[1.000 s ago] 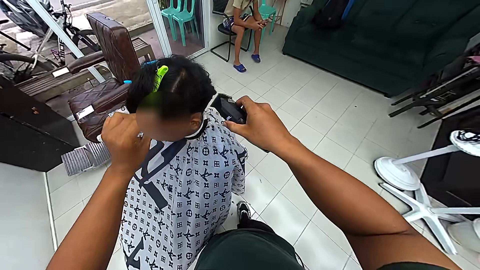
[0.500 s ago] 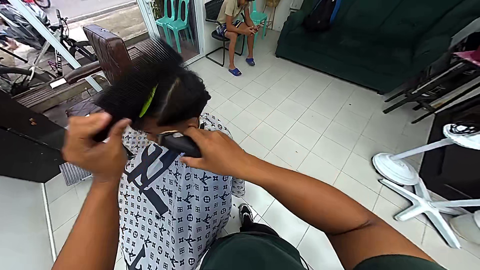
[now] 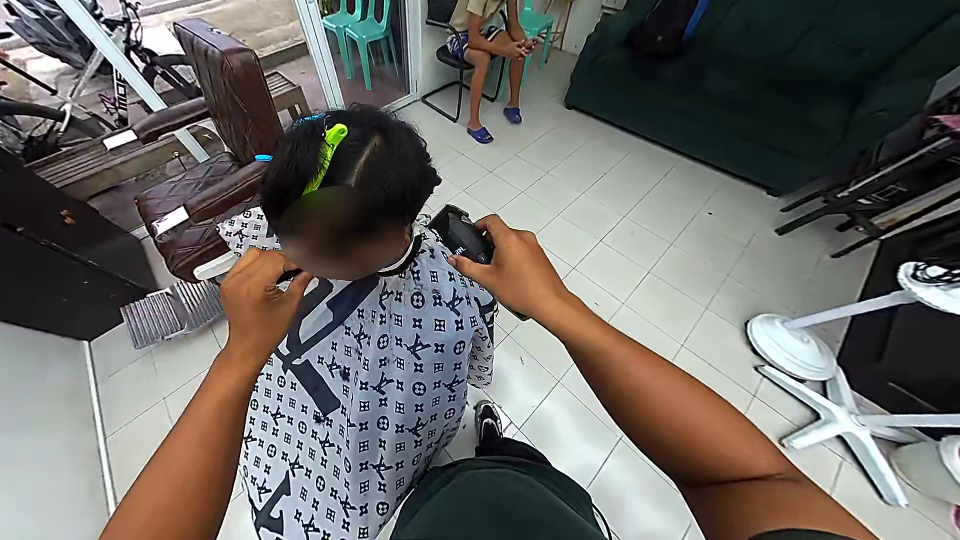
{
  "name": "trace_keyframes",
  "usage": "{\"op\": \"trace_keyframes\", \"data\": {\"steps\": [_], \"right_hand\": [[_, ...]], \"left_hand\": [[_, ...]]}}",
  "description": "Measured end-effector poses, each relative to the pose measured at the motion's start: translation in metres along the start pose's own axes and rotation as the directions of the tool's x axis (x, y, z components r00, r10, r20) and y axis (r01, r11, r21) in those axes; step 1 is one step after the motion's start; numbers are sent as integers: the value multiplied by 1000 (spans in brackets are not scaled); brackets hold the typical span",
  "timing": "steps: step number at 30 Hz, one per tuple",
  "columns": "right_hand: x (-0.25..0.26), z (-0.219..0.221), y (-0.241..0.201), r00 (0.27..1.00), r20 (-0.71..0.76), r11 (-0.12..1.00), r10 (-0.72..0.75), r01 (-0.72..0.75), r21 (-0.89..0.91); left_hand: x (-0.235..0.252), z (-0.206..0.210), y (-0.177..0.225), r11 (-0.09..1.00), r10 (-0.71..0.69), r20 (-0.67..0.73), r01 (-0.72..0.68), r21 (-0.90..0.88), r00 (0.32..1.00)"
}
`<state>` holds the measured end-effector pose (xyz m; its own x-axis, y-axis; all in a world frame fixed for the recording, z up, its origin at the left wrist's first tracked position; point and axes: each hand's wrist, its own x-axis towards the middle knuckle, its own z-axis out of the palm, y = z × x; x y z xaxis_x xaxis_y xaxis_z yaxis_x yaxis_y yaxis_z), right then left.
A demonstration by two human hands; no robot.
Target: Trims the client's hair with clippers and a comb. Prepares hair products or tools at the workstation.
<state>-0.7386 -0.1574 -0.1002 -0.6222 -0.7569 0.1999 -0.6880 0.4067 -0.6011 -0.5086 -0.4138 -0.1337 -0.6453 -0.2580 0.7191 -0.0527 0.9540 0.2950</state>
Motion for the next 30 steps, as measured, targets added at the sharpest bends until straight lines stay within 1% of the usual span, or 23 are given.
{"op": "trace_keyframes", "data": {"steps": [2, 4, 7, 11, 15, 19, 20, 21, 22, 23, 24, 25, 26, 27, 28, 29, 30], "right_hand": [[2, 6, -5, 999, -18, 999, -29, 29, -17], [3, 12, -9, 996, -48, 997, -74, 73, -24], [6, 18, -16, 991, -72, 993, -112, 109, -43], [9, 25, -19, 979, -113, 983, -171, 162, -84], [10, 29, -26, 974, -109, 979, -197, 190, -71], [12, 49, -48, 935, -123, 943, -332, 332, -19], [11, 54, -55, 917, -110, 923, -383, 385, 2], [8, 58, -62, 897, -85, 899, -434, 438, 29], [5, 59, -66, 878, -52, 876, -476, 478, 55], [1, 58, -65, 865, -16, 861, -501, 501, 88], [-4, 56, -58, 868, 19, 863, -496, 491, 115], [-9, 52, -47, 889, 48, 885, -456, 446, 133], [-13, 47, -33, 920, 69, 917, -385, 373, 139], [-15, 41, -18, 952, 81, 951, -294, 282, 130], [-15, 36, -5, 976, 76, 974, -202, 193, 117], [-14, 31, 6, 991, 52, 987, -126, 120, 105], [-13, 27, 13, 997, 16, 993, -70, 68, 97]], "left_hand": [[7, -2, 1, 992, 102, -61, -96, 87, 993], [11, -4, -1, 958, 229, -97, -206, 201, 969], [11, -4, -6, 908, 347, -123, -300, 292, 930], [9, -3, -12, 879, 405, -125, -348, 327, 906], [9, -2, -18, 870, 435, -123, -381, 313, 892], [10, -2, -28, 843, 498, -116, -449, 297, 859], [11, -3, -29, 848, 504, -146, -455, 271, 851], [13, -5, -27, 867, 487, -203, -444, 225, 849], [14, -10, -23, 904, 426, -268, -396, 161, 864], [16, -18, -17, 948, 317, -319, -312, 69, 893], [19, -27, -9, 975, 176, -343, -212, -71, 923], [24, -36, -2, 968, 44, -336, -123, -220, 941], [27, -44, 3, 948, -26, -279, -65, -312, 960], [27, -50, 6, 942, -35, -171, -24, -334, 985], [25, -51, 7, 953, 5, -40, -17, -302, 999], [22, -46, 6, 965, 64, 81, -41, -258, 995], [16, -39, 2, 974, 106, 172, -67, -216, 979]]}}
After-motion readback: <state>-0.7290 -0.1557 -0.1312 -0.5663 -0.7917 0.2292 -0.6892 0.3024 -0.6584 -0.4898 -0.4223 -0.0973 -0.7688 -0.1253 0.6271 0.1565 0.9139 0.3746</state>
